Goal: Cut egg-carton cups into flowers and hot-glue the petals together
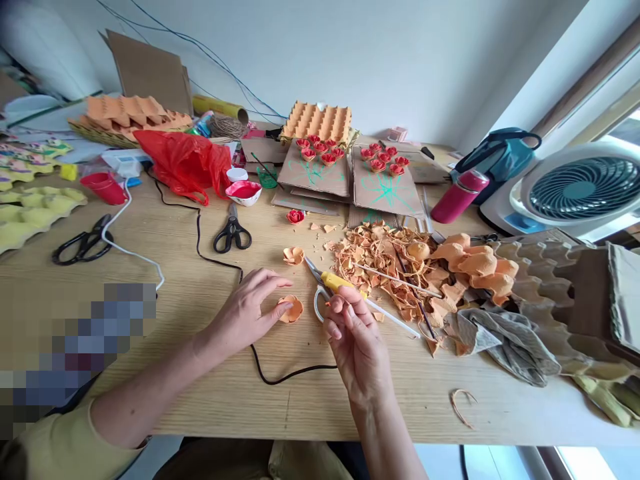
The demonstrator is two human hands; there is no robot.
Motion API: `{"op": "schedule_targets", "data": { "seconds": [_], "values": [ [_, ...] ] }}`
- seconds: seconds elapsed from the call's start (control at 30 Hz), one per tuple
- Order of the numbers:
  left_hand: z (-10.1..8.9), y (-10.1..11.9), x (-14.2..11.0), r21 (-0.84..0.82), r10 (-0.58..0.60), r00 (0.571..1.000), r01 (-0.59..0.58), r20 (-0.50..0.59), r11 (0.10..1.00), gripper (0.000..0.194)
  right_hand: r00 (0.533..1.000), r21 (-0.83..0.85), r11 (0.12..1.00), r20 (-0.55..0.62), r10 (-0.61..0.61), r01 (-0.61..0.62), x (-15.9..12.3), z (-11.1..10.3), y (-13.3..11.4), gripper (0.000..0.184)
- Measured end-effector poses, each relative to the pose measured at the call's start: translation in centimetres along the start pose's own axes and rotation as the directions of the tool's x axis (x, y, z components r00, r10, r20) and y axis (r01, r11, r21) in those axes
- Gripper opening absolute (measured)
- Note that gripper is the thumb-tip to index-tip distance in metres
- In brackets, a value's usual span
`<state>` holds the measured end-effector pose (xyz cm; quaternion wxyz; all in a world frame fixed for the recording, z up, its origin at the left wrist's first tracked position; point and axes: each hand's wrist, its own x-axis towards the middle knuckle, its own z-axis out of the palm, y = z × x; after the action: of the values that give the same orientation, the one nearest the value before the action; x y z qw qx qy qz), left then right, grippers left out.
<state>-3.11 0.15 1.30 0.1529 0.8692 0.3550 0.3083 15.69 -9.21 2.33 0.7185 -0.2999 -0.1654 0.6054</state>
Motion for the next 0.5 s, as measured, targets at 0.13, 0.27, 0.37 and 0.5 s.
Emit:
{"op": "schedule_targets", "data": {
  "seconds": [0.13,0.27,0.37,0.5],
  "values": [
    [-0.3,0.3,0.0,-0.052,0.049,0.996,-0.053,-0.071,0.997,0.017,1.000,0.009,1.000,0.012,-0.011,0.011,0.1,0.6,0.3,0.019],
    [-0.7,0.8,0.0,-0.131,0.111,0.982,-0.132,-0.154,0.983,0.010,1.000,0.027,0.999,0.023,-0.021,0.021,0.3,1.2,0.7,0.021],
    [-0.9,1.5,-0.2,-0.192,0.204,0.956,-0.244,-0.209,0.950,0.010,1.000,0.007,1.000,0.029,-0.005,0.005,0.4,1.5,1.3,0.022],
    [-0.8,2.6,-0.8,-0.252,0.302,0.926,-0.356,-0.229,0.900,0.014,0.999,-0.148,0.988,0.033,-0.036,0.041,0.0,2.0,2.4,0.016]
  ]
}}
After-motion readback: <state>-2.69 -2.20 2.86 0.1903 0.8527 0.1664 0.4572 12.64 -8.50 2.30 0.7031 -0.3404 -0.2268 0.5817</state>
